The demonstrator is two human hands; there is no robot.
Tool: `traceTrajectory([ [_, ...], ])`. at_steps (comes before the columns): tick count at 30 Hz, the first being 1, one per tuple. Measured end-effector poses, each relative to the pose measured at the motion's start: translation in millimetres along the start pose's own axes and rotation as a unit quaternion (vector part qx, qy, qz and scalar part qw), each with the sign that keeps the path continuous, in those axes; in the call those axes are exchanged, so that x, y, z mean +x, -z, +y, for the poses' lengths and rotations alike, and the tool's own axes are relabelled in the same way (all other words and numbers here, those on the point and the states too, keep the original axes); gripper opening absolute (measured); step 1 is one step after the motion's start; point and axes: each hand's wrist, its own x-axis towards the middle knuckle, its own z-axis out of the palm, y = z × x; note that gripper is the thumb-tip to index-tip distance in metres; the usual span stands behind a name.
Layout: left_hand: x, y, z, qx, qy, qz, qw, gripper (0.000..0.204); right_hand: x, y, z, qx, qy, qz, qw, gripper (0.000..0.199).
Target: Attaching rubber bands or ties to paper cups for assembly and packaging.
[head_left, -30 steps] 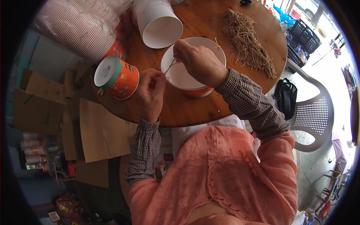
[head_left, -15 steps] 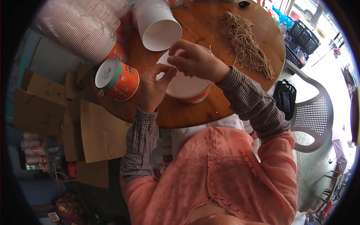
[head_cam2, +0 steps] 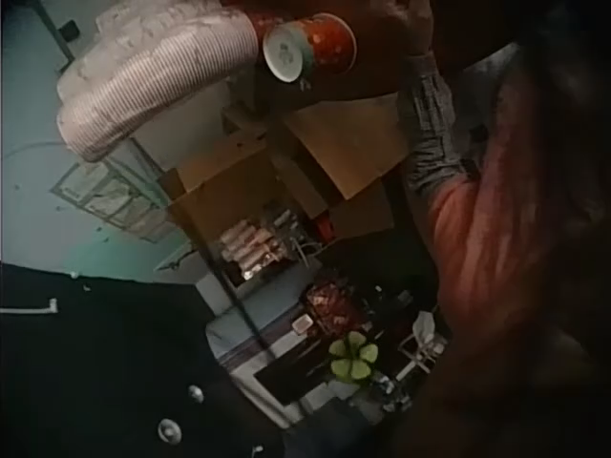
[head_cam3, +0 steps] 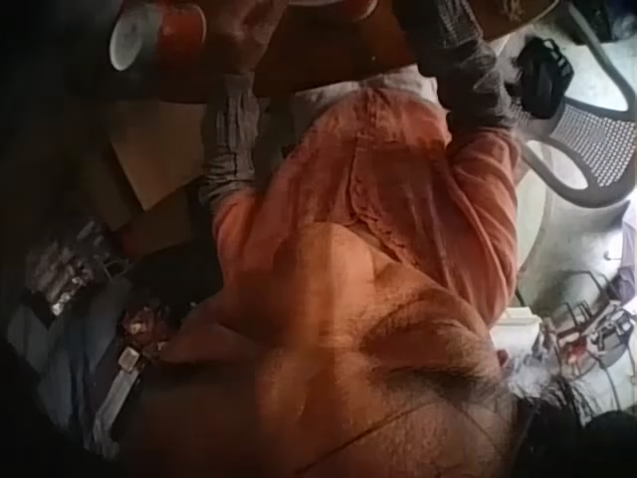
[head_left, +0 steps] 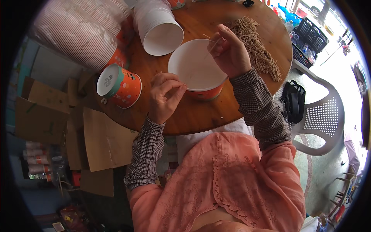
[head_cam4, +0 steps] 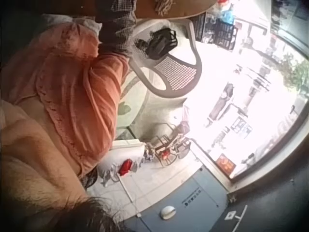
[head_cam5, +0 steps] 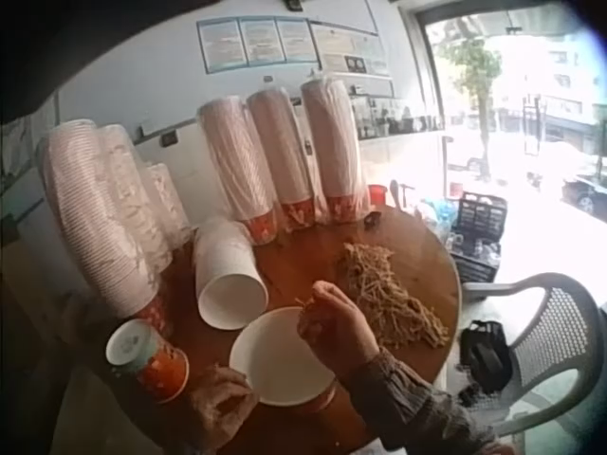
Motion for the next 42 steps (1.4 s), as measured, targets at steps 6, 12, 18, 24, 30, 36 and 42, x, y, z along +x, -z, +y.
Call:
traceTrajectory([
  [6,1,-5,-8,0.087,-0.096,-0.004,0.992,0.01,-2,0,-25,-0.254,0.051,-0.026,0.966,0.011],
  [12,4,-6,-12,0.142,-0.104,0.005,0.984,0.012,-40,8,-61,-0.771,0.122,-0.11,0.615,0.012],
  [18,9,-6,-13,0.133,-0.083,-0.001,0.988,0.012,-90,41,-28,-0.805,0.195,-0.162,0.536,0.041],
  [24,14,-10,-19,0.04,-0.049,-0.012,0.998,0.009,-84,54,-25,-0.851,0.206,-0.059,0.479,0.039],
  [30,9,-14,-11,0.129,-0.081,-0.001,0.988,0.01,-85,62,-8,-0.831,0.249,-0.048,0.494,0.039],
  [36,11,-20,-3,0.141,-0.064,-0.003,0.988,0.013,-131,67,32,-0.846,0.206,-0.225,0.437,0.05],
  [42,31,-45,24,0.251,-0.141,0.051,0.956,0.023,-131,78,36,-0.823,0.133,-0.178,0.523,0.041],
])
